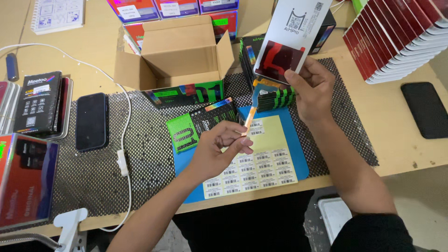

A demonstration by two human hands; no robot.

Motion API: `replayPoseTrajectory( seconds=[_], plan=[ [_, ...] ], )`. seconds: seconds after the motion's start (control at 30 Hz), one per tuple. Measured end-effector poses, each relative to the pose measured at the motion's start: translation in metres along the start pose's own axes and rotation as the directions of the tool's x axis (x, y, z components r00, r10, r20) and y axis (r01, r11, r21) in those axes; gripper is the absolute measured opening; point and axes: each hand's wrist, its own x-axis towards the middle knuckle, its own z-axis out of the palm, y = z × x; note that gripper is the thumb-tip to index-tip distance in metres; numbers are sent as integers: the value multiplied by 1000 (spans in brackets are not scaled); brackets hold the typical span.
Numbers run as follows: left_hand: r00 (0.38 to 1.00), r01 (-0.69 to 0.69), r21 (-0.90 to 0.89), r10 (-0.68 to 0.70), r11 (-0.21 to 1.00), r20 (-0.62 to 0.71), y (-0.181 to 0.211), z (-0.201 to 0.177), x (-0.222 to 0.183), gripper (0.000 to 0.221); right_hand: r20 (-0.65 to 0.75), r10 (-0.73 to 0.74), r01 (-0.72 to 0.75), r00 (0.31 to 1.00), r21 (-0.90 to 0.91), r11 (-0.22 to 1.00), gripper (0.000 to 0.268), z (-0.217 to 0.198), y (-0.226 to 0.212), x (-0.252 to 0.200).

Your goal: The person organizes screen components into boxes, removing protective films and arranging the parts one at a time.

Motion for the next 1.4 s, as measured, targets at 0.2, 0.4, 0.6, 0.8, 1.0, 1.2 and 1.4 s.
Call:
replayPoseTrajectory(
  seconds=[0.2, 0.4, 0.6, 0.8, 1.0, 1.2, 1.4],
  plan=[
    [977, -208, 106, 202, 972, 69, 30, -9, 10, 17, 78, -54, 54, 995, -4, 999, 36, -5, 9, -1],
    [954, -300, 118, 295, 947, 56, 46, -10, 0, 21, 130, -43, 55, 991, -93, 994, 33, 11, 11, -23],
    [939, -342, 149, 343, 928, 23, 49, -17, 3, 23, 224, -2, 3, 975, -3, 1000, 37, 16, 24, -38],
    [925, -375, 199, 381, 906, 7, 43, -22, 4, 24, 270, 81, -65, 959, -70, 995, 36, 16, 18, -47],
    [677, -689, 415, 732, 594, 77, 36, -17, 9, 25, 308, 148, -139, 940, -49, 989, 35, 29, 4, -46],
    [500, -702, 666, 840, 251, 210, 32, -18, 23, 14, 331, 276, -293, 902, 1, 956, 32, 33, -1, -52],
    [524, -667, 720, 807, 192, 271, 29, -21, 27, 8, 381, 334, -398, 862, 100, 912, 37, 40, -12, -54]
  ],
)
